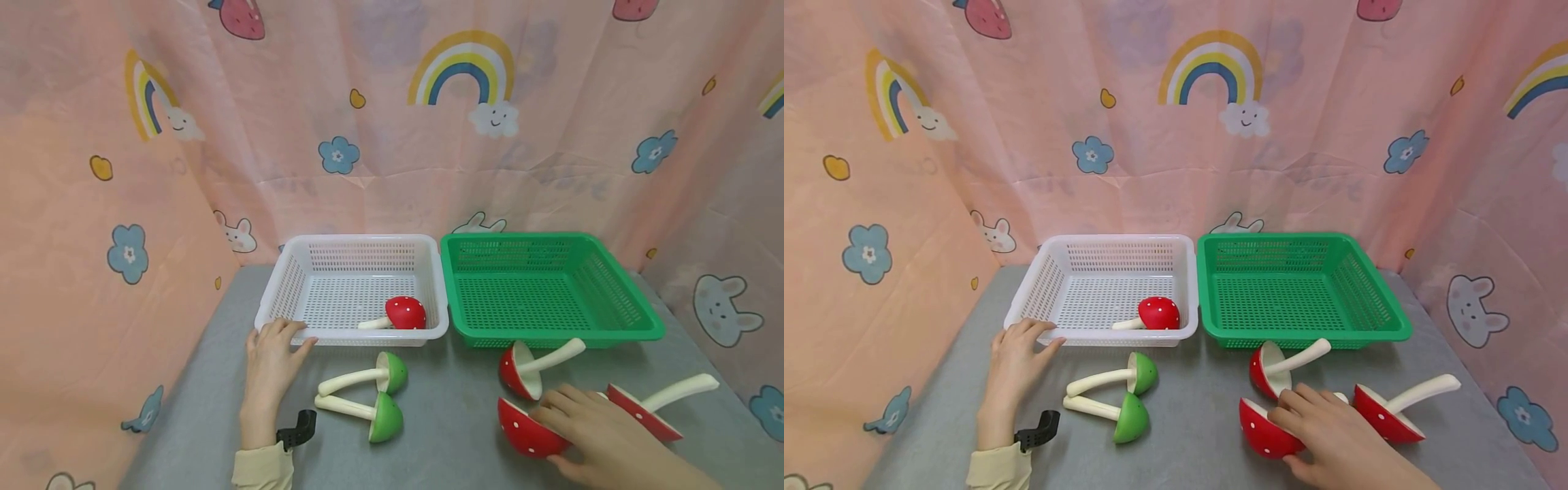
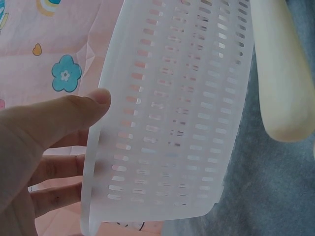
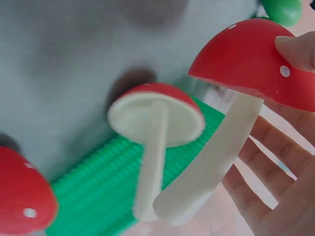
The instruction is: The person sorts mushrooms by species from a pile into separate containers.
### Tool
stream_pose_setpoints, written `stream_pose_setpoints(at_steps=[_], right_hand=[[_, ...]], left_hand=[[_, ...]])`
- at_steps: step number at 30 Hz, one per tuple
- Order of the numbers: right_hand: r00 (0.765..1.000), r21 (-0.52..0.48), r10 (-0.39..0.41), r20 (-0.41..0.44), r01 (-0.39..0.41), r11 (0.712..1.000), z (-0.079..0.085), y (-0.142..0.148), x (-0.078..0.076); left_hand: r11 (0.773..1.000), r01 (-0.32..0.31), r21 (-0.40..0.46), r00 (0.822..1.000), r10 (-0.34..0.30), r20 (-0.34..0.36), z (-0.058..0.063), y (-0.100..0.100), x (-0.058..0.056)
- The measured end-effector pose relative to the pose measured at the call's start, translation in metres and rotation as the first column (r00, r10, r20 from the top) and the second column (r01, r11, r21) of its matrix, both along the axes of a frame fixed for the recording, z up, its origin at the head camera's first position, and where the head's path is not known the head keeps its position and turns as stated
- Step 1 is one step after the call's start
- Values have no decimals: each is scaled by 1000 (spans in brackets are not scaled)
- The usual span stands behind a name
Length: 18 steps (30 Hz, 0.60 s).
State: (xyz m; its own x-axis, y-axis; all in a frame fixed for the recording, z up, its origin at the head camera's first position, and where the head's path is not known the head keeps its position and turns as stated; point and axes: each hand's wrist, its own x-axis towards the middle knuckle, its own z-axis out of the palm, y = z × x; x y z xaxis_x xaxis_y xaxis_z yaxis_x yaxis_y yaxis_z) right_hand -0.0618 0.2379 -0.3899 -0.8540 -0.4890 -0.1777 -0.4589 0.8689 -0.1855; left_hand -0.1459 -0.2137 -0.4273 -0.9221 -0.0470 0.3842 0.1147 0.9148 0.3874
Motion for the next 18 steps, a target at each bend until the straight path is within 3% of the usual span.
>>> stream_pose_setpoints(at_steps=[2,5,9,12,18], right_hand=[[999,-12,9,-40,-9,1000,6,-7,-1],[983,-30,72,-169,-79,996,12,-16,-3],[918,-59,153,-365,-187,981,17,-28,-8],[888,-98,158,-432,-221,970,22,-37,-15],[905,-194,125,-407,-219,956,33,-58,-35]], left_hand=[[1000,-1,3,1000,1,2,0,0,0],[1000,-2,3,1000,2,6,0,0,0],[1000,-6,1,1000,6,8,0,1,-1],[1000,-5,-1,1000,5,14,1,1,-1],[1000,2,0,1000,-2,30,2,-1,-1]])
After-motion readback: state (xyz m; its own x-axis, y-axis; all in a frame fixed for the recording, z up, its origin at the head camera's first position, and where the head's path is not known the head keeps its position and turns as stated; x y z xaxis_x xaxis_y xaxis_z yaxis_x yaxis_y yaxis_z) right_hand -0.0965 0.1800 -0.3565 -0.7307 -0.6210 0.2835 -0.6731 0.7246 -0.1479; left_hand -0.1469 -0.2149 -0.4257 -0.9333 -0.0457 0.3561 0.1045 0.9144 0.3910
